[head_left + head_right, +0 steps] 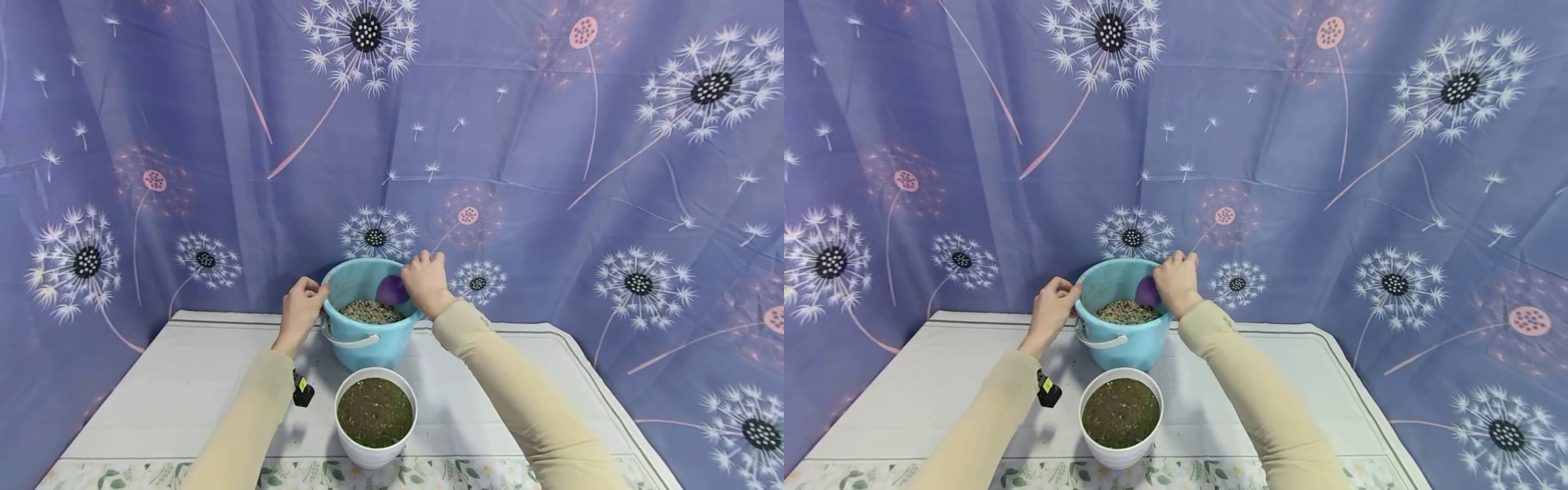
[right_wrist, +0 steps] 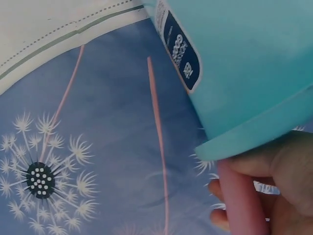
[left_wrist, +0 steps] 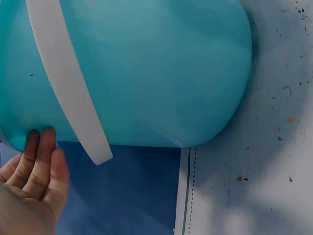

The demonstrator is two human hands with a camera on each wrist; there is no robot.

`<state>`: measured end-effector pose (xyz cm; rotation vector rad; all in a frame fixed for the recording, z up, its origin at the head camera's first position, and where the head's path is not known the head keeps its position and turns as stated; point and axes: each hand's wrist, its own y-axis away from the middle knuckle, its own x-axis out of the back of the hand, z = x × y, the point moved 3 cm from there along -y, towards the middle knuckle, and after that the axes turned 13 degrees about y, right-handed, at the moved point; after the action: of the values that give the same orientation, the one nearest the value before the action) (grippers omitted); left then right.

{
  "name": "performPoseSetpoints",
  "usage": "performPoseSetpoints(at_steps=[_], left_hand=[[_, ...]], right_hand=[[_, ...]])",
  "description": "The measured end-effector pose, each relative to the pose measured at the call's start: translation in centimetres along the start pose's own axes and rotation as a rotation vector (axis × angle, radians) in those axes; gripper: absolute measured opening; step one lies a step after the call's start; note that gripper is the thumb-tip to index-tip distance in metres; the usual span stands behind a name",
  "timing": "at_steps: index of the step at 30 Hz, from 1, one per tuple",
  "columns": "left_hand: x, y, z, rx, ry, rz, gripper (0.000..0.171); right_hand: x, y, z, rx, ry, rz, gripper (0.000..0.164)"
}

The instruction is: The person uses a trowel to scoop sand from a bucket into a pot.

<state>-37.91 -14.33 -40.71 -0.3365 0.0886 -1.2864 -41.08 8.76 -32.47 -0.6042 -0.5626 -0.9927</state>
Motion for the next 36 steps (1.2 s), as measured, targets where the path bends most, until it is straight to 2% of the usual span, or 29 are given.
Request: performPoseSetpoints(at_steps=[7, 15, 21, 25, 30, 36], left_hand=[[-0.2, 0.2, 0.0, 0.005, 0.016, -0.001, 0.026], [-0.1, 0.2, 0.1, 0.011, 0.025, 0.008, 0.026], [0.0, 0.1, 0.1, 0.006, 0.02, 0.003, 0.026], [0.0, 0.2, 0.2, 0.006, 0.019, 0.003, 0.025], [0.0, 0.2, 0.2, 0.0, 0.014, 0.009, 0.024], [0.0, 0.1, 0.1, -0.003, 0.027, -0.001, 0.023]], right_hand=[[-0.5, -0.7, -1.3, 0.002, 0.037, -0.034, 0.023], [-0.9, -1.3, -1.9, 0.032, 0.012, 0.059, 0.021], [-0.9, -1.2, -2.3, 0.074, -0.039, 0.07, 0.017], [-1.0, -1.2, -2.5, 0.079, -0.111, 0.069, 0.012], [-0.9, -1.2, -2.5, 0.113, -0.242, 0.052, 0.023], [-0.4, -1.0, -1.8, 0.153, -0.359, -0.048, 0.026]])
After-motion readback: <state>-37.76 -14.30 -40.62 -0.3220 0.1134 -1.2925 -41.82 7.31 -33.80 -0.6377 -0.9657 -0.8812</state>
